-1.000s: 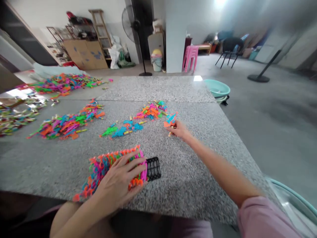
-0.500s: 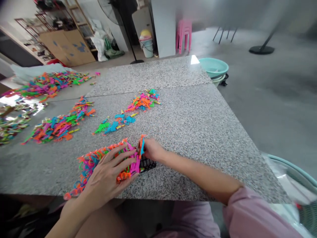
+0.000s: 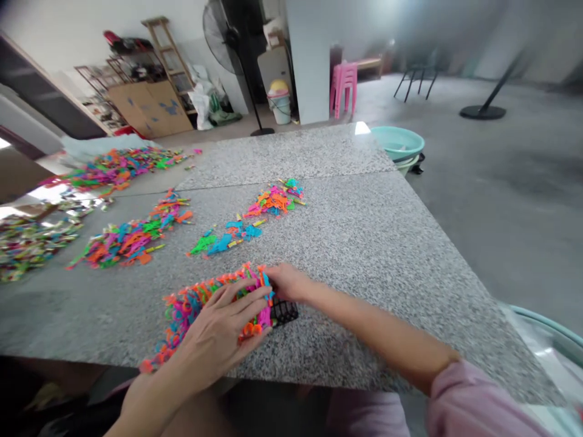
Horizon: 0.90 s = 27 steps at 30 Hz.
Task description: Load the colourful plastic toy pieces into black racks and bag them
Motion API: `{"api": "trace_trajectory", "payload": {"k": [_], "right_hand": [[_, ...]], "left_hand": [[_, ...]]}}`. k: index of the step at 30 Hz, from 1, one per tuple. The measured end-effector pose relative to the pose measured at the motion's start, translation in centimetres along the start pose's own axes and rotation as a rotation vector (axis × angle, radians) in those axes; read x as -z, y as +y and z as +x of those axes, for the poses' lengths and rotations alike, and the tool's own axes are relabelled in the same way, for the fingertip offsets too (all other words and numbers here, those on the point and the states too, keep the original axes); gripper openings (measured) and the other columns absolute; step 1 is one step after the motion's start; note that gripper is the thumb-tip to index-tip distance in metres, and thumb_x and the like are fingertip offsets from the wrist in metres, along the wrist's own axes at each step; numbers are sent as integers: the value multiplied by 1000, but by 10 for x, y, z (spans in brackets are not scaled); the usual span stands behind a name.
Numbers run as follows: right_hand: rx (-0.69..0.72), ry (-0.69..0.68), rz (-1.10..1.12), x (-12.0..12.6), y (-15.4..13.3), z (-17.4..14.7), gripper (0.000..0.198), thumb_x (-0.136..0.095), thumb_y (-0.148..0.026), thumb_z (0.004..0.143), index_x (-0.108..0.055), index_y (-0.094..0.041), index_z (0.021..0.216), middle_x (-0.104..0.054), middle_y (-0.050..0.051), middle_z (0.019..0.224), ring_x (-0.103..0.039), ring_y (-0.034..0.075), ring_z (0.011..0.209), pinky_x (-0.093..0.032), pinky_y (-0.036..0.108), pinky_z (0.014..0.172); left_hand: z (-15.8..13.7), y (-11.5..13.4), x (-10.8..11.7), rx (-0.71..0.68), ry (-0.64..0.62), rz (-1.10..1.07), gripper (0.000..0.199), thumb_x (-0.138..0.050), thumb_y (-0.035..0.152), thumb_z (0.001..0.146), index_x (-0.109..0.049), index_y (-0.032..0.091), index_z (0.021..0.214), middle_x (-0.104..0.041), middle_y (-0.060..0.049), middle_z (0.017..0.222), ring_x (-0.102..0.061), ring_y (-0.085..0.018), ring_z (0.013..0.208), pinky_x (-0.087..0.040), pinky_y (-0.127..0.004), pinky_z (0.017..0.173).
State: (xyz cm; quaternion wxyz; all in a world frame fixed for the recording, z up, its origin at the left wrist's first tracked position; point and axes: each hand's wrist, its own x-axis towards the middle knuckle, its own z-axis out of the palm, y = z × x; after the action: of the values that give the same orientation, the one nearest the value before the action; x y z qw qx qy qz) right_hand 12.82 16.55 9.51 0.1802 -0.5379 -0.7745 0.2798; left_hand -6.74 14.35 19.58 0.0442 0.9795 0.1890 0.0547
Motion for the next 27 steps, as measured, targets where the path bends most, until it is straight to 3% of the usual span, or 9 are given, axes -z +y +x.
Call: {"api": "trace_trajectory", "payload": {"k": [2,6,9,12,14,17,20,24,27], "right_hand": [[74,-22,6,16,17,19,28,-64,-9,76,-69,-16,102,-72,3,89,-66,16,80,-49,22,71],[-50,233,-418,43,31,89,40,-44,-1,88,-59,-11,124,-64,14,121,-60,23,111,-49,32,90],[-67,173,-628,44,23,140,36,-39,-3,92,-59,-6,122,-64,20,120,-58,26,115,-50,36,89],[-52,112,-645,44,21,153,31,-42,-4,91,-65,-7,111,-68,19,110,-62,25,108,-50,33,87],[-84,83,-658,52,31,135,29,-42,-3,90,-68,-7,103,-70,19,105,-64,25,104,-50,32,86],[-203,79,-592,70,54,76,21,-49,-7,87,-68,-9,96,-71,18,100,-66,26,99,-50,31,82],[-369,100,-178,70,63,0,11,-60,-16,81,-65,-12,90,-70,10,81,-69,23,80,-51,29,70],[-322,105,711,21,29,-75,20,-66,-32,78,-58,-17,89,-65,1,72,-66,18,65,-55,30,62],[-240,214,980,-26,-7,-95,26,-68,-38,77,-56,-20,90,-65,1,77,-66,16,66,-57,31,64]], "left_hand": [[-1,2,0,19,4,-23,28,-59,28,88,-62,24,116,-60,2,136,-43,-26,131,-40,-47,107],[-5,2,-2,50,-13,-49,28,-58,31,89,-61,25,116,-56,4,140,-40,-25,134,-39,-47,110],[-9,1,-3,63,-41,-72,29,-57,36,91,-60,26,118,-54,4,142,-39,-25,136,-39,-45,111],[-9,0,-4,49,-53,-86,31,-56,38,92,-59,25,119,-53,4,143,-37,-25,137,-38,-45,112],[-9,0,-5,46,-46,-88,31,-56,37,92,-59,25,120,-53,4,144,-37,-25,137,-38,-47,112],[-6,0,-7,50,-10,-92,29,-58,33,90,-60,25,118,-55,3,141,-40,-26,134,-40,-49,110],[-4,-1,-8,30,25,-81,28,-60,30,88,-62,24,115,-58,1,138,-41,-28,132,-40,-51,108],[-1,0,-7,7,37,-56,28,-60,28,87,-63,22,114,-59,-1,137,-42,-29,131,-40,-51,108],[1,3,-5,24,25,-36,26,-60,26,87,-63,21,112,-59,-1,136,-42,-28,131,-41,-51,108]]}}
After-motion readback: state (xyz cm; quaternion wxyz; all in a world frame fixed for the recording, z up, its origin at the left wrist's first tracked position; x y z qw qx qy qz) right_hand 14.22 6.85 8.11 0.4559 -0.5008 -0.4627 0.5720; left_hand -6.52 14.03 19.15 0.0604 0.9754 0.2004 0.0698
